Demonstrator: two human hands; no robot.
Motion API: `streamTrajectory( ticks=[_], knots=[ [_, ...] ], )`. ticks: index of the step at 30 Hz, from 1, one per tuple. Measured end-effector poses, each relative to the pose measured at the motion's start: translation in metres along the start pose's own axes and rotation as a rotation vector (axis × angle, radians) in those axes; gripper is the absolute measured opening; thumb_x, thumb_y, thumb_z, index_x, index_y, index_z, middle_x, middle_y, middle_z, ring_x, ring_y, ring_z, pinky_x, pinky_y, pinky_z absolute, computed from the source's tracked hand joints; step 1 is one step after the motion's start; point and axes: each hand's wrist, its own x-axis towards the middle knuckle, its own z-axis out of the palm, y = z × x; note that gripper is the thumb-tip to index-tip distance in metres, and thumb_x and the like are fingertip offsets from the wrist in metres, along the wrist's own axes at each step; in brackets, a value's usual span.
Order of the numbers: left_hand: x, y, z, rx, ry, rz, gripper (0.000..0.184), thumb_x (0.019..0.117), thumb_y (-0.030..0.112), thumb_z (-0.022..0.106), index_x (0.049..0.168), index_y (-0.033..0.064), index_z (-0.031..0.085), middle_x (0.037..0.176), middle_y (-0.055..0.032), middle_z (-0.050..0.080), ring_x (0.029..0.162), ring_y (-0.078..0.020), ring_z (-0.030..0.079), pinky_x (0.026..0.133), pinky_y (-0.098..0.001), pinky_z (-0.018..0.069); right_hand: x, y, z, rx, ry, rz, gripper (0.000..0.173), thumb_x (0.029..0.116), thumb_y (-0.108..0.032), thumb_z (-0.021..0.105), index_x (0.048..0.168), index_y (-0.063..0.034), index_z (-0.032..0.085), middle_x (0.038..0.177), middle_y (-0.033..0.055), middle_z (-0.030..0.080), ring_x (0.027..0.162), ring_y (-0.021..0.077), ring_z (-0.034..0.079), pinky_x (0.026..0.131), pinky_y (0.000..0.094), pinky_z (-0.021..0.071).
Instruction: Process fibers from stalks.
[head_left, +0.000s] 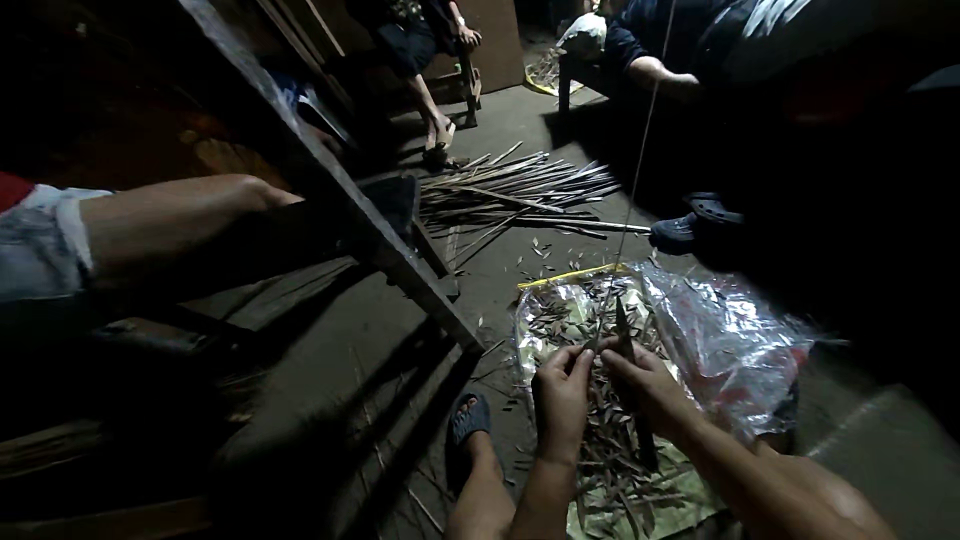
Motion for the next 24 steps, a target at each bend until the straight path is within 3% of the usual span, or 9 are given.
streamTrajectory(
  ticks=[3,6,9,13,16,20,24],
  knots=[
    [-0.004,-0.004,0.006,0.15,-0.06,0.059,0.013,0.0971,0.008,0.066,0.105,-0.0011,0.072,0.091,-0.0059,0.072,0.073,-0.0057,0.067,0.069,-0.0234,0.0567,0.004,0.0,-0.007,-0.093,0.057,-0.027,0.001,0.099,-0.006,0.058,0.099,-0.0051,0.058,0.074,-0.0054,0.056,0.052,-0.0008,0.046,0.048,0.0157,0.0399],
    [-0.001,0.002,0.001,0.257,-0.203,-0.056,0.015,0.0979,0.012,0.067,0.106,0.0002,0.071,0.093,-0.0069,0.071,0.079,-0.0102,0.066,0.077,-0.0301,0.0549,0.007,-0.005,-0.017,-0.191,0.084,-0.036,0.005,0.1005,-0.006,0.055,0.1,-0.003,0.059,0.073,-0.0046,0.056,0.052,-0.0007,0.044,0.047,0.0163,0.0374],
    [0.0,0.004,0.0,0.306,-0.29,-0.117,0.014,0.0972,0.012,0.069,0.104,0.0008,0.072,0.094,-0.0069,0.071,0.078,-0.0105,0.068,0.075,-0.0298,0.057,0.009,-0.01,-0.022,-0.212,0.125,-0.06,0.006,0.1004,-0.007,0.057,0.097,-0.0033,0.06,0.071,-0.005,0.055,0.052,-0.0009,0.044,0.049,0.016,0.0381],
    [-0.001,0.001,0.003,0.262,-0.262,-0.101,0.012,0.0957,0.011,0.069,0.101,0.0012,0.072,0.088,-0.0048,0.071,0.072,-0.0073,0.066,0.071,-0.0271,0.0562,0.008,-0.006,-0.02,-0.157,0.104,-0.048,0.008,0.1019,-0.011,0.056,0.101,-0.0039,0.06,0.071,-0.0049,0.057,0.05,-0.0011,0.045,0.046,0.0157,0.0377],
    [0.001,0.002,0.002,0.21,-0.185,-0.052,0.01,0.0944,0.009,0.07,0.098,-0.0001,0.071,0.084,-0.0037,0.07,0.07,-0.0059,0.065,0.069,-0.0253,0.0558,0.005,-0.005,-0.017,-0.3,0.036,-0.078,0.019,0.096,-0.012,0.067,0.108,0.0009,0.06,0.086,-0.0005,0.059,0.066,0.0011,0.053,0.06,0.0177,0.0449],
    [0.004,0.003,-0.002,0.112,-0.186,-0.078,0.009,0.0955,0.007,0.069,0.097,-0.0015,0.069,0.082,-0.0036,0.069,0.069,-0.0055,0.065,0.068,-0.0236,0.0552,0.007,-0.006,-0.017,-0.207,0.015,0.004,0.004,0.0972,-0.002,0.058,0.1,-0.0024,0.061,0.076,-0.0034,0.059,0.053,-0.0005,0.047,0.048,0.0162,0.0395],
    [0.005,0.008,-0.003,-0.125,-0.214,-0.18,0.003,0.0965,0.0,0.065,0.097,-0.0028,0.066,0.08,-0.0038,0.068,0.067,-0.0067,0.065,0.064,-0.0227,0.0559,0.007,-0.011,-0.018,0.025,0.003,0.084,0.01,0.0987,0.0,0.053,0.096,-0.006,0.06,0.064,-0.005,0.057,0.045,-0.0005,0.044,0.042,0.0154,0.0376]
  ],
)
